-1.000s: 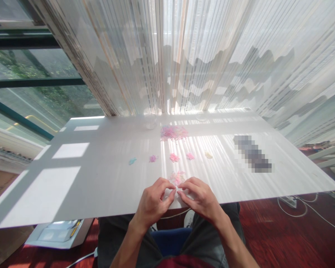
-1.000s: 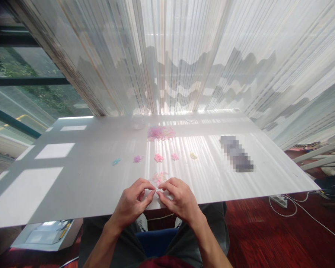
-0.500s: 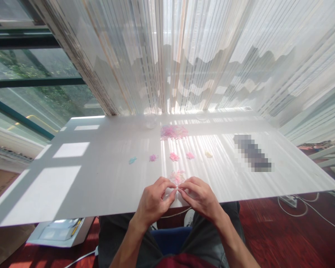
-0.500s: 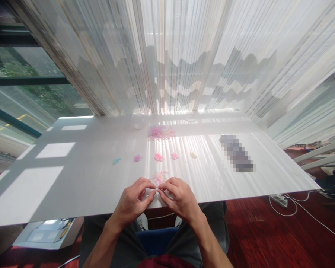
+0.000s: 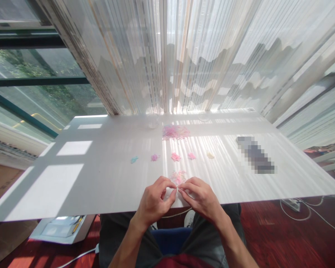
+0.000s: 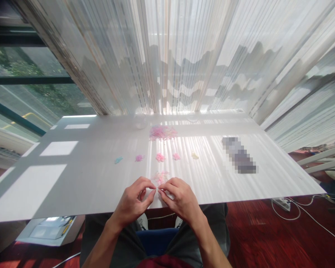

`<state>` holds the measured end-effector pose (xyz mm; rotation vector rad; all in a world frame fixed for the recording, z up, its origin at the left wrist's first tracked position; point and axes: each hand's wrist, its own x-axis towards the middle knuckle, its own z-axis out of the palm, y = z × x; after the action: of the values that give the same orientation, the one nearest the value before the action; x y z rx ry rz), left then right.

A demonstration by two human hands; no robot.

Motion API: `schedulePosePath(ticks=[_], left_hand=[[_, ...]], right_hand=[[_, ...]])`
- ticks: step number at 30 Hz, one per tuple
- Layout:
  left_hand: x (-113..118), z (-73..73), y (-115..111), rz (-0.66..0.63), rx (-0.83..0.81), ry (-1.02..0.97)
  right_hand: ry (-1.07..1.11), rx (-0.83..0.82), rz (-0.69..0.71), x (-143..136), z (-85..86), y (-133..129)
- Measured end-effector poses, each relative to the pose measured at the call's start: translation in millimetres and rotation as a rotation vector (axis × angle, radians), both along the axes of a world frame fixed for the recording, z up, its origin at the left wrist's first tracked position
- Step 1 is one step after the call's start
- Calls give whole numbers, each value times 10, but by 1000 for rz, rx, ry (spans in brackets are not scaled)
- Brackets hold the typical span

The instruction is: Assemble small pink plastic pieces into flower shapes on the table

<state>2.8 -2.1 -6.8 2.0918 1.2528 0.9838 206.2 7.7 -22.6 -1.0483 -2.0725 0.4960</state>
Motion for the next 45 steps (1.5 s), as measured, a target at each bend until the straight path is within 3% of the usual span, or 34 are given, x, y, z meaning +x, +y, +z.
schedulePosePath(ticks=[21,45], left_hand=[[-1,-26,10,-3,35,90],[8,15,4,25,-13,38]], right_hand=[[23,22,6,13,-3,-5],[30,13,-26,1,14,-14]])
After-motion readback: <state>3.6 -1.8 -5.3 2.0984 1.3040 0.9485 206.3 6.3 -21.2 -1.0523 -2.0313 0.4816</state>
